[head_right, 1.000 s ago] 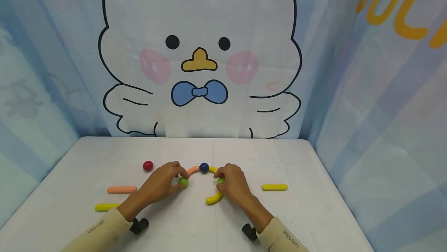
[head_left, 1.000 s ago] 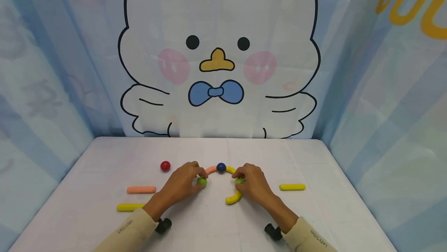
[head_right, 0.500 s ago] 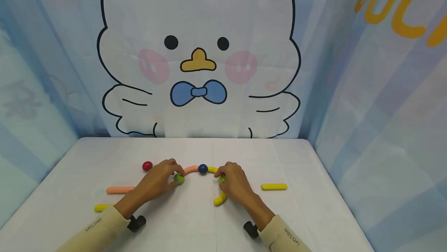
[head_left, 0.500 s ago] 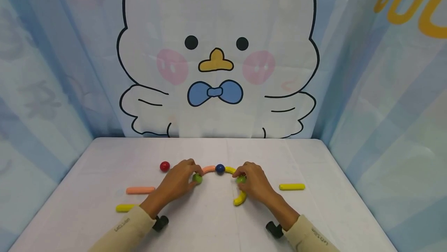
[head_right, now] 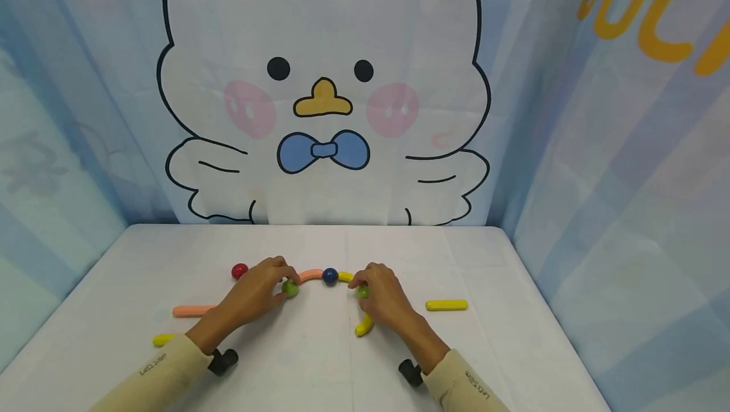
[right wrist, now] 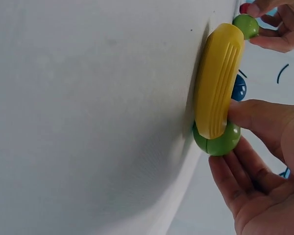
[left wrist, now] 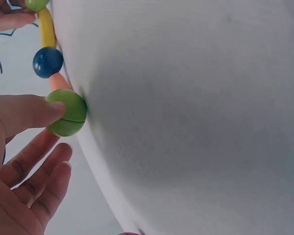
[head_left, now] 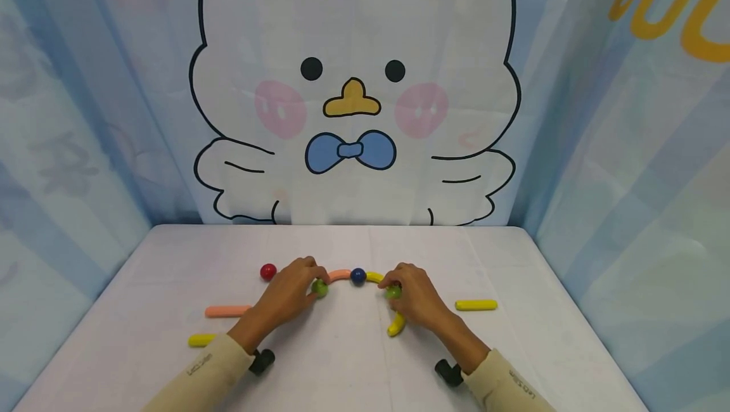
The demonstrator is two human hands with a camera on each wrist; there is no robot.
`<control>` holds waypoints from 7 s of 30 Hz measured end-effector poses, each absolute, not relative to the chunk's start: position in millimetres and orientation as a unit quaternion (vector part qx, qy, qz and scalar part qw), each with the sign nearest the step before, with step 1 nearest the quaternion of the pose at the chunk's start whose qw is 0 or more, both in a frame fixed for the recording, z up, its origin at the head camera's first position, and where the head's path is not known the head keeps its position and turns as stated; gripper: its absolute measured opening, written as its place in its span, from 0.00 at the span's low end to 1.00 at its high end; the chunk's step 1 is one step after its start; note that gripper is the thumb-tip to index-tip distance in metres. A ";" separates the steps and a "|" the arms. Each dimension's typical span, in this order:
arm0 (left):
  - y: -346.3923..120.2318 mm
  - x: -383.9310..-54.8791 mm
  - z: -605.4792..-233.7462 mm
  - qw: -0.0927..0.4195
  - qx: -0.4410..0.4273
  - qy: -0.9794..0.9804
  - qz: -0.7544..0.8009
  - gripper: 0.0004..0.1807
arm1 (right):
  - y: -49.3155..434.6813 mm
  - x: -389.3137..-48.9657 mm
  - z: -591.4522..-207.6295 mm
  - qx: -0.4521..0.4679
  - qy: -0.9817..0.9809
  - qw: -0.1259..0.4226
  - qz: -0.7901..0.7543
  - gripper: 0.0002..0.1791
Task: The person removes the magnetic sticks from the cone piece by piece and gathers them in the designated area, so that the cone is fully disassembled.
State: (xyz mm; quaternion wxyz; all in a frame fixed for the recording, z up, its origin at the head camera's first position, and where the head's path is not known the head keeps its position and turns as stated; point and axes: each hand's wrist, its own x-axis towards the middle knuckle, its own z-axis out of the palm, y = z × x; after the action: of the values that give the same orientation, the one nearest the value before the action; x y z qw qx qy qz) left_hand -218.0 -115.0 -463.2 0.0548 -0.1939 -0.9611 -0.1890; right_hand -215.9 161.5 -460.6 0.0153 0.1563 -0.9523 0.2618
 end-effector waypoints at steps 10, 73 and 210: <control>-104.5 -215.9 -458.8 0.093 -0.216 -0.952 -0.195 0.18 | 166.1 -204.1 -459.2 0.100 -0.943 0.062 0.311 0.20; -1.9 -238.7 -469.8 0.038 -0.333 -0.906 -0.260 0.16 | 173.5 -176.5 -460.0 0.011 -0.955 0.024 0.296 0.14; -42.7 -248.7 -465.6 0.084 -0.242 -0.933 -0.252 0.14 | 185.9 -190.1 -452.7 0.015 -0.953 0.063 0.295 0.12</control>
State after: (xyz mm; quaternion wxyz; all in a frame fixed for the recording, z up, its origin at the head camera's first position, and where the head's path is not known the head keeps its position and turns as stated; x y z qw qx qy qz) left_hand -248.7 -42.7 -465.6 0.0843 -0.2419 -0.9333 -0.2517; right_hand -190.1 185.9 -452.7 0.0634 0.0154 -0.9533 0.2950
